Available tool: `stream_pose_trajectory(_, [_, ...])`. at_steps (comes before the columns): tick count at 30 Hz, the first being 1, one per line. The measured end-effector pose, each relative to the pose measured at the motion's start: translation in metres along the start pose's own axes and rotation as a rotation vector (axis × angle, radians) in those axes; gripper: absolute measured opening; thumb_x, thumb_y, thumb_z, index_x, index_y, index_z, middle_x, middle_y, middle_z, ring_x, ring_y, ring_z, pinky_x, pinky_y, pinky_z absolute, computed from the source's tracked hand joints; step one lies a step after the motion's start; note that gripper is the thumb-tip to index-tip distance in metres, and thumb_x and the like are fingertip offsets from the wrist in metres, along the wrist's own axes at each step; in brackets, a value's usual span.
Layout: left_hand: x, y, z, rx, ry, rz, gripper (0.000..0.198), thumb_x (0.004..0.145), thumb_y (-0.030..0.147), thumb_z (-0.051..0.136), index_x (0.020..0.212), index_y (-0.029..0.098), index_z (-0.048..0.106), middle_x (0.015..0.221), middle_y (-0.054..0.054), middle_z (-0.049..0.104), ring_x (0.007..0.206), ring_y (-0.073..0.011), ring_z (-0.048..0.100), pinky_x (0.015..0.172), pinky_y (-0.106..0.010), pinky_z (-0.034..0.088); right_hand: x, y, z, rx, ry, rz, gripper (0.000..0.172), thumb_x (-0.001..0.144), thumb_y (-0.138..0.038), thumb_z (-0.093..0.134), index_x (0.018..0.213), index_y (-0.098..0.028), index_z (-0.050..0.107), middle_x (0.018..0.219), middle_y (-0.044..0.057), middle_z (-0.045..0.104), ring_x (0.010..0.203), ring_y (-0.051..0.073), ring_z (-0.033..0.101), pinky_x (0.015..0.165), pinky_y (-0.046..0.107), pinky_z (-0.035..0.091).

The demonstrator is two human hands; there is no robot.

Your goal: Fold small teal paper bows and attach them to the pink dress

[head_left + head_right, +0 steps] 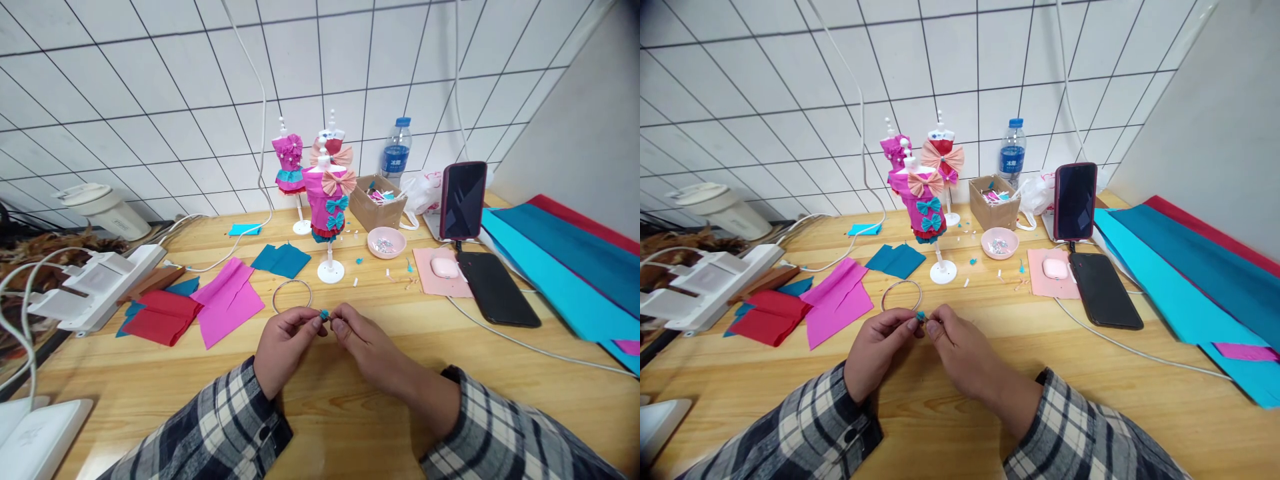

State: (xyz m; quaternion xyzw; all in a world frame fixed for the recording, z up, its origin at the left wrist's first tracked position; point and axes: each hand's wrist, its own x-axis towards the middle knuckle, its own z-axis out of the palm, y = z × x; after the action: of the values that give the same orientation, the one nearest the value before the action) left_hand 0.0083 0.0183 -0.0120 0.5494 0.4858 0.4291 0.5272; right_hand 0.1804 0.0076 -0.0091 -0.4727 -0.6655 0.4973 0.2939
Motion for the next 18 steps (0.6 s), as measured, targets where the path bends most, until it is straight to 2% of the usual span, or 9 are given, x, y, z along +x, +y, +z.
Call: stream_pose_trajectory(18, [0.0026,-0.0029,0.0011,-0.022,-0.03,-0.009,0.018,0.077,0.033,0.07,0.08,0.015,0.071,0.074,-0.003,0.073,0.072,-0.0143,0.065,0.071,-0.023,0.051,-0.0011,-0.0062,-0.0056,-0.029,0.014,0.028,0.017,0.094,-0.035,0.039,0.086,-0.022,0.045,0.081,-0.001,0.054,0.077,0.015,0.048,0.067,0.029,0.033])
